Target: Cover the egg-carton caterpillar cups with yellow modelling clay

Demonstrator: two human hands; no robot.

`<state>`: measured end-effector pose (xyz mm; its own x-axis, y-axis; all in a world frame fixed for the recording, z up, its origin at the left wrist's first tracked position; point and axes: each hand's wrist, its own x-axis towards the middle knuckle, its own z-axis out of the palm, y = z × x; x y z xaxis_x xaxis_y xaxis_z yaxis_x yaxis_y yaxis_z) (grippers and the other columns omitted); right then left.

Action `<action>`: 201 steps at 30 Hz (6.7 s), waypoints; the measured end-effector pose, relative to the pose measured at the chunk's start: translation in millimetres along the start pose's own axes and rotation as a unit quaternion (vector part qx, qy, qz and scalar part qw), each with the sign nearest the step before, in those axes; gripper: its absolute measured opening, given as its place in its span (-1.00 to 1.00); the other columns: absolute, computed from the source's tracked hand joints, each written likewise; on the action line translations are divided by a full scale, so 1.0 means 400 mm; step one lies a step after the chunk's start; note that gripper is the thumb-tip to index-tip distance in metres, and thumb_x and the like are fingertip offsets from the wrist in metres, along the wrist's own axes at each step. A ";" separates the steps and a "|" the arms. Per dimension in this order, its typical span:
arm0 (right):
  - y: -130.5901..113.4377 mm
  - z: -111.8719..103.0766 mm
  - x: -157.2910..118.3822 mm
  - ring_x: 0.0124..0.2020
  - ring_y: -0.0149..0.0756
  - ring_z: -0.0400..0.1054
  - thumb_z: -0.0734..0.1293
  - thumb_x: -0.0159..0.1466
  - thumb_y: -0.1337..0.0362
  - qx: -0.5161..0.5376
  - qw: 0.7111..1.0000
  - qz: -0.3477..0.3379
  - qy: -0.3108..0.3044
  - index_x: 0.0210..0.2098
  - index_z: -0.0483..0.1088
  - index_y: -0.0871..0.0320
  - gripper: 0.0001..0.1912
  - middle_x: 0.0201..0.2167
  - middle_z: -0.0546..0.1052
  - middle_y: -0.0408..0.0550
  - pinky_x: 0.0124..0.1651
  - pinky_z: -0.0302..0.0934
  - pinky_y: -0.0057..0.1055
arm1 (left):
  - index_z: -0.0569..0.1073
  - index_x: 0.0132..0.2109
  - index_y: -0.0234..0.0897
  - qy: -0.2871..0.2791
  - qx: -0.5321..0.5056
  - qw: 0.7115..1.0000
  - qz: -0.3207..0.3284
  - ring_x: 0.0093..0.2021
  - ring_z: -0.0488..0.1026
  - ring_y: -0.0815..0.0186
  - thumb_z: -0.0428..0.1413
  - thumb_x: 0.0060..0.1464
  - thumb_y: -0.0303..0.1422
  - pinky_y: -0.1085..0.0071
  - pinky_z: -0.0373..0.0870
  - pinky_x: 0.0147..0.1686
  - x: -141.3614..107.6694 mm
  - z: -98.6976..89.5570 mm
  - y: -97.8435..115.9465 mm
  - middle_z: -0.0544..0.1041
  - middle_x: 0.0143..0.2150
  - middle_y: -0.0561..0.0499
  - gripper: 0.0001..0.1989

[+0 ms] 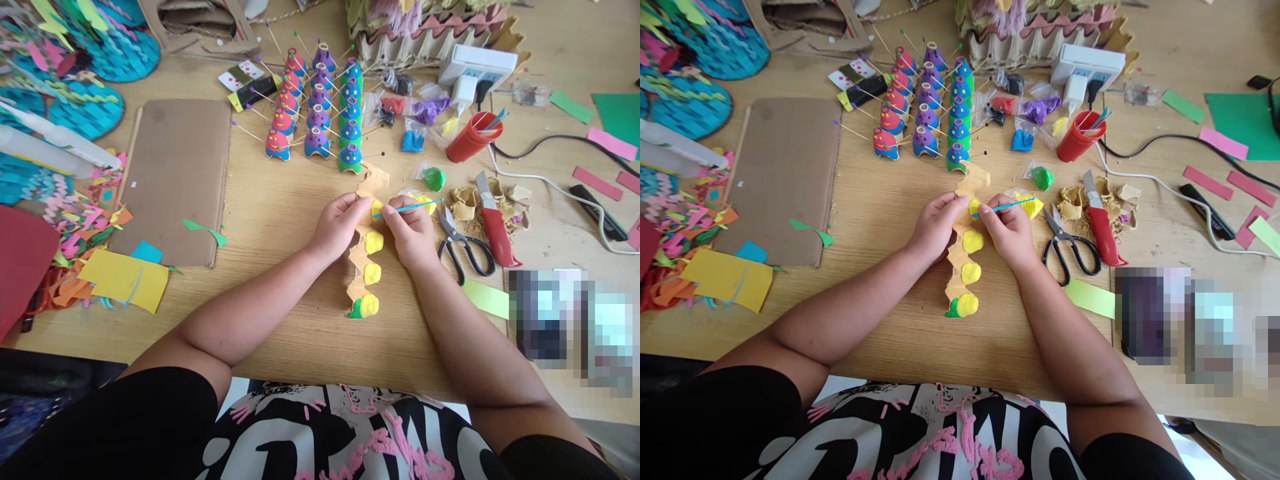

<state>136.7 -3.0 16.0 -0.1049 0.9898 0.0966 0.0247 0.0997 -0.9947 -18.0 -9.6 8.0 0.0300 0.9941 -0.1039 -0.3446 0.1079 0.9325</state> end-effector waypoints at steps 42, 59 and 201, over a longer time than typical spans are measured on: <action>-0.007 -0.004 -0.005 -0.47 -0.38 0.12 0.47 0.24 -0.33 -0.012 1.000 -0.009 -0.004 -0.49 0.38 0.06 -0.41 -0.54 0.29 -0.20 -0.38 0.03 -0.34 | 0.36 -0.43 -0.24 0.014 0.004 1.000 0.003 -0.43 0.27 0.43 0.28 0.29 -0.15 0.44 0.24 -0.38 -0.004 0.002 0.010 0.31 -0.48 0.13 -0.59; 0.013 0.004 -0.004 -0.50 -0.40 0.11 0.48 0.17 -0.40 -0.019 0.999 -0.042 0.024 -0.34 0.36 0.02 -0.38 -0.53 0.29 -0.23 -0.47 0.00 -0.37 | 0.41 -0.41 -0.25 0.018 -0.008 1.000 -0.001 -0.43 0.29 0.43 0.28 0.30 -0.22 0.46 0.28 -0.35 -0.001 0.002 0.008 0.34 -0.47 0.12 -0.64; 0.048 0.000 -0.001 -0.42 -0.34 0.20 0.40 0.35 -0.29 -0.059 0.992 -0.113 0.023 -0.28 0.40 0.03 -0.49 -0.43 0.35 -0.17 -0.36 0.13 -0.30 | 0.51 -0.35 -0.24 0.049 -0.041 0.998 -0.023 -0.33 0.54 0.34 0.25 0.26 -0.23 0.43 0.45 -0.27 0.006 0.005 0.014 0.57 -0.40 0.08 -0.76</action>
<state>137.1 -1.6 -3.2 -0.0765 0.9439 0.3214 0.1218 0.3288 -0.9365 -18.0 -6.5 13.7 -0.0440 0.9822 -0.1825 -0.4215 0.1474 0.8948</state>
